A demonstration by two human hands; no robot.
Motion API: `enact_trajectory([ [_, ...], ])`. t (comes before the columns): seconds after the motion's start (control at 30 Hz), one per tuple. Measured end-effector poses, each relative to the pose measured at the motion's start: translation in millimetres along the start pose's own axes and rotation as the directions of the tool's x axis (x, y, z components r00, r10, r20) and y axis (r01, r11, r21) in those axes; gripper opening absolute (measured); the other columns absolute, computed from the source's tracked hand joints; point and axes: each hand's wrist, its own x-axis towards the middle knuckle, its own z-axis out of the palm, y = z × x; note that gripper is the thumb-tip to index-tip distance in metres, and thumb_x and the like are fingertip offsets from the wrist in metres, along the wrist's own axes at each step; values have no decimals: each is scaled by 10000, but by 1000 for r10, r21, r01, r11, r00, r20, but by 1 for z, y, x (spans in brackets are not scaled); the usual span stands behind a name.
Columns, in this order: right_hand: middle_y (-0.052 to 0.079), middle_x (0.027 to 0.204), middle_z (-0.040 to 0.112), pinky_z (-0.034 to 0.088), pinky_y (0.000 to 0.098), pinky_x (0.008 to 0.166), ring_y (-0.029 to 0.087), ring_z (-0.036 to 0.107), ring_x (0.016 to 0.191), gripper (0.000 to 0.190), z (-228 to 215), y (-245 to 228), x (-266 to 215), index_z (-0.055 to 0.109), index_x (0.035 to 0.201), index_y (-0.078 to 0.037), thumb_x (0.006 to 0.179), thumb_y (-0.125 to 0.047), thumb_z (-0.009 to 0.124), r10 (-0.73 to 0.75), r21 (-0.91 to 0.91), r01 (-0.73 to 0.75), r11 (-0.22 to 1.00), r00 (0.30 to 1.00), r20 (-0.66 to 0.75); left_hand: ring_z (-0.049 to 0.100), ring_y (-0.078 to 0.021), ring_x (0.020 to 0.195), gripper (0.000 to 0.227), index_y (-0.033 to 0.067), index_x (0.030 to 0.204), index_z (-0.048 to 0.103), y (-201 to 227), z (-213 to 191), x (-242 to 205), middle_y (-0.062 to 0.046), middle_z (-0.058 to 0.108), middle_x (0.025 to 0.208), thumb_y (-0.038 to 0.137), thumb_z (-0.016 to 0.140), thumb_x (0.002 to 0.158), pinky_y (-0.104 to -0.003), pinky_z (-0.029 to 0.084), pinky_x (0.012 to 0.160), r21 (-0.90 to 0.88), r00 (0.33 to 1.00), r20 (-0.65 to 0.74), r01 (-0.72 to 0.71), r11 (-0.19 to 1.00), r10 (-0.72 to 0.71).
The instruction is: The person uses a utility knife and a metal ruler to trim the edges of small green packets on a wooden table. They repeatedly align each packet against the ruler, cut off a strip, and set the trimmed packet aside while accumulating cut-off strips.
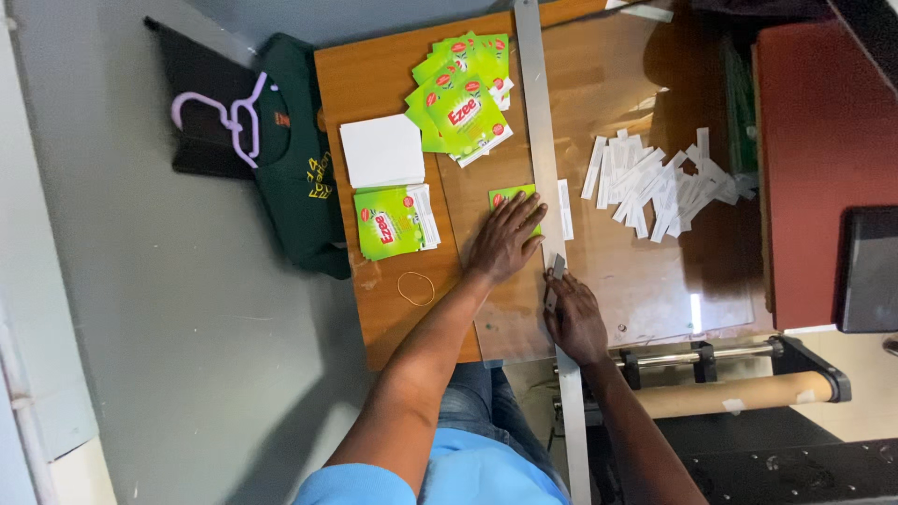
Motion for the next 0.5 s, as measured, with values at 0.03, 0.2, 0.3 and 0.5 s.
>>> enact_trajectory([
  [0.03, 137, 1309, 649, 417, 485, 1096, 369, 579, 1276, 636, -1, 0, 0, 545, 1392, -83, 786, -114, 736, 4, 1, -4, 1000, 1000, 2, 462, -358, 1409, 516, 144, 1434, 529, 0, 2, -1, -137, 485, 1497, 403, 581, 990, -520, 369, 1172, -3, 1000, 4, 0, 1000, 0],
  [0.2, 113, 1308, 662, 418, 471, 1101, 348, 565, 1309, 646, -2, -4, 4, 546, 1416, -112, 794, -86, 717, -20, -28, 21, 999, 1000, 3, 443, -340, 1432, 515, 155, 1463, 514, -3, 7, -2, -127, 472, 1524, 435, 521, 1032, -492, 350, 1185, 16, 1000, 6, 0, 1000, 0],
  [0.3, 99, 1335, 653, 410, 463, 1107, 325, 558, 1321, 654, -1, -4, 1, 539, 1426, -128, 797, -92, 714, -16, -41, 16, 999, 1000, 2, 443, -331, 1433, 533, 155, 1469, 508, -4, 6, -1, -126, 478, 1522, 456, 504, 1029, -486, 346, 1191, 48, 1000, 30, -7, 999, 6],
  [0.5, 93, 1320, 665, 409, 447, 1111, 323, 574, 1304, 624, -4, -6, 4, 544, 1407, -116, 801, -109, 695, -21, -30, 22, 999, 1000, 2, 431, -317, 1447, 548, 169, 1463, 514, -7, 19, -4, -110, 470, 1531, 469, 535, 1006, -473, 319, 1205, 42, 1000, -20, 4, 999, -3],
])
